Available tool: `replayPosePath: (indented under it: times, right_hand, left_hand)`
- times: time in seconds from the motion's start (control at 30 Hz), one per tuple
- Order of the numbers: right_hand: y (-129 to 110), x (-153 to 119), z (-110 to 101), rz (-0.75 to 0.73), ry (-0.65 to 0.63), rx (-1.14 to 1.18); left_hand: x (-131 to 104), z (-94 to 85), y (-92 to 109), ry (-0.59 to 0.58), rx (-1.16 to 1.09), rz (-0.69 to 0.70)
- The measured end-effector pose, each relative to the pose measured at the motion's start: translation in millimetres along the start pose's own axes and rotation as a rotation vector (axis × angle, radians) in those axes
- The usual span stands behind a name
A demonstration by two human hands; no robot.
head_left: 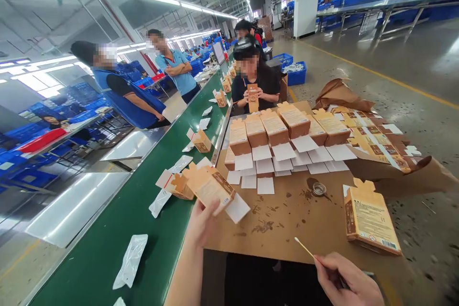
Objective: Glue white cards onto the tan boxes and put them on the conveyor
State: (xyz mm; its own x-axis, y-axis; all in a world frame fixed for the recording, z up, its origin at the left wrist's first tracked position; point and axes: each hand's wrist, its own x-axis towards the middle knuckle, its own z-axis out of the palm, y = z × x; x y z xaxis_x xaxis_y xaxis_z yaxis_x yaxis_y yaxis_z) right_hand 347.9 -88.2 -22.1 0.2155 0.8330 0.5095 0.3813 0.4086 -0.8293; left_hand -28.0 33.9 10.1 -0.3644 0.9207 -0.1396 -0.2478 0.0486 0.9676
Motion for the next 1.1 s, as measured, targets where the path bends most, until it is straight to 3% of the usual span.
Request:
replayPosePath:
  times: [0.1, 0.23, 0.43, 0.6, 0.83, 1.1]
  right_hand:
    - [-9.7, 7.3, 7.1, -0.084, -0.05, -0.015]
    - [-12.3, 6.4, 35.5, -0.149, -0.179, -0.093]
    - [0.6, 2.5, 75.6, -0.17, -0.28, -0.139]
    - [8.6, 6.3, 83.3, -0.189, -0.31, -0.153]
    - [7.8, 15.3, 71.0, -0.154, -0.262, -0.141]
    - [-10.1, 2.4, 3.8, -0.046, -0.065, -0.125]
  left_hand:
    - [-43.6, 17.6, -34.5, -0.114, 0.067, -0.155]
    - [-55.5, 44.0, -56.2, -0.098, 0.248, -0.148]
    - [-64.7, 54.0, -55.1, -0.097, 0.359, -0.032]
    - [-70.4, 58.3, -51.6, -0.106, 0.37, -0.034]
    - [-73.2, 60.9, -51.7, -0.098, 0.374, -0.015]
    - [-93.5, 55.8, -71.6, -0.039, 0.644, 0.122]
